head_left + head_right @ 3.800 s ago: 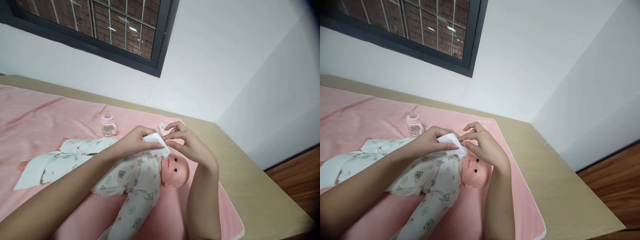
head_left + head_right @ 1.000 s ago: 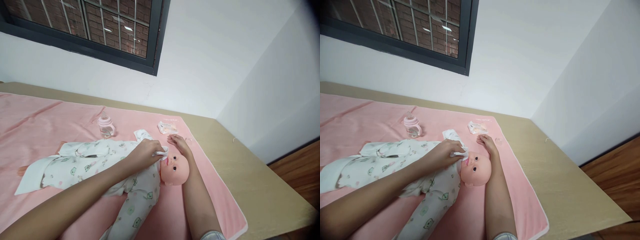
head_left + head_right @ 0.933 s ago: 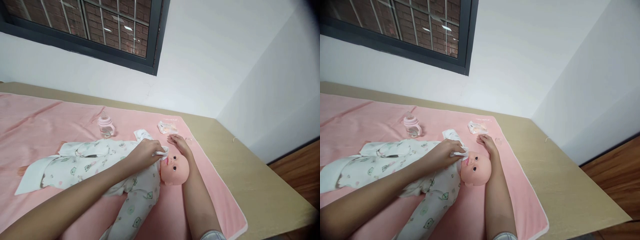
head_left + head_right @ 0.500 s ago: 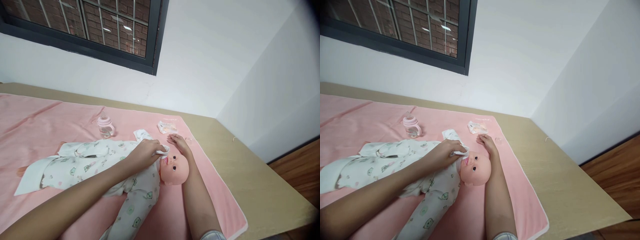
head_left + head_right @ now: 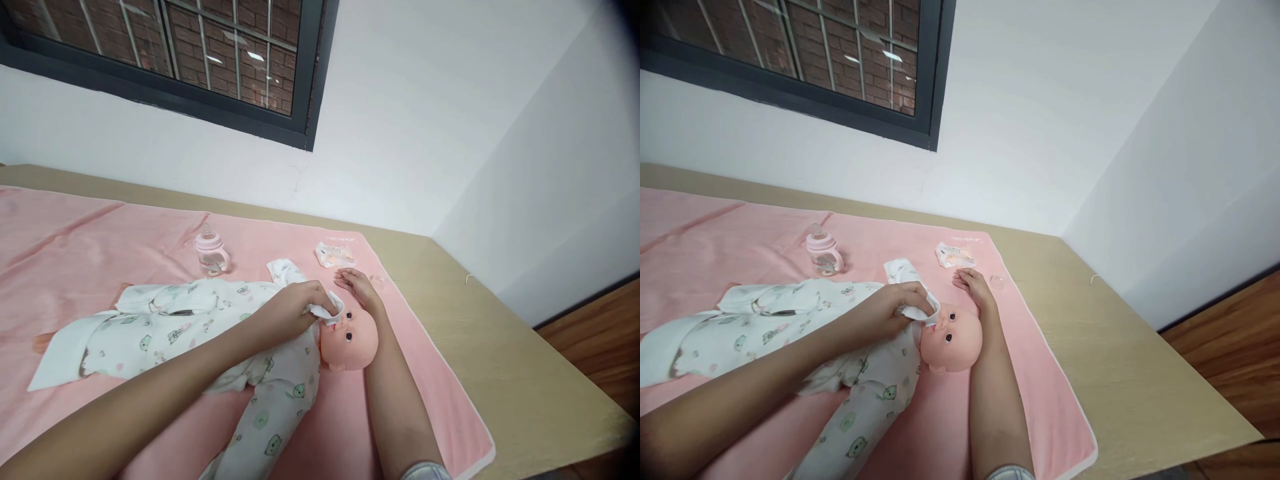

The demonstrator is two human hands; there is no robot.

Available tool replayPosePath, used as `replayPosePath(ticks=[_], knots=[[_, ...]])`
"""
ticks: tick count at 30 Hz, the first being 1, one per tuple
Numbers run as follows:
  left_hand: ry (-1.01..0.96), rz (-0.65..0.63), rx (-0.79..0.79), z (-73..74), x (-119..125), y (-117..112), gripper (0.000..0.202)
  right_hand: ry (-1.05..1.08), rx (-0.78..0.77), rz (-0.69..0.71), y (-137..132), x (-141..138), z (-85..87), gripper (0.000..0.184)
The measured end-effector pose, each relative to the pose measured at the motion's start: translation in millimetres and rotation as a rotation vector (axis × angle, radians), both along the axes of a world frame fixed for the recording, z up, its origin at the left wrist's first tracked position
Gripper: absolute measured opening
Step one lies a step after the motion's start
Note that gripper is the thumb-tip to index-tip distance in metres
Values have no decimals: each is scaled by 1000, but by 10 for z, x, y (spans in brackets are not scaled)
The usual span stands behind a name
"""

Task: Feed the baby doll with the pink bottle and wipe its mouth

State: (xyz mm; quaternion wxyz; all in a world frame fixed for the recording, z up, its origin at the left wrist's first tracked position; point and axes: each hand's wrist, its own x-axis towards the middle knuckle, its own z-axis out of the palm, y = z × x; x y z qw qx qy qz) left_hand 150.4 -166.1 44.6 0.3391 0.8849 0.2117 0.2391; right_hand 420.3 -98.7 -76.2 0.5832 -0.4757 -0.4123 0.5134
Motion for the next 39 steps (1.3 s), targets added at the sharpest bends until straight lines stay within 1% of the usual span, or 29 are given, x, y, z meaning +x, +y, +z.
replayPosePath(ticks=[4, 9, 14, 20, 24, 32, 39], knots=[[11, -12, 3, 8, 7, -40, 45, 1, -1, 2, 2, -2, 5, 13], [87, -8, 95, 42, 26, -84, 48, 5, -8, -2, 15, 2, -7, 13], [123, -10, 168, 30, 37, -89, 48, 5, 0, -1, 24, 13, -26, 13], [116, 32, 175, 29, 37, -70, 46, 0, -5, -5, 23, 10, -22, 13], [121, 37, 181, 23, 34, -63, 45, -5, 1, -4, 20, 10, -18, 15], [137, 61, 230, 28, 32, -58, 49, -6, 4, -2, 12, 7, -12, 13], [106, 74, 227, -35, 37, -19, 47, -9, -5, -4, 11, 4, -5, 12]])
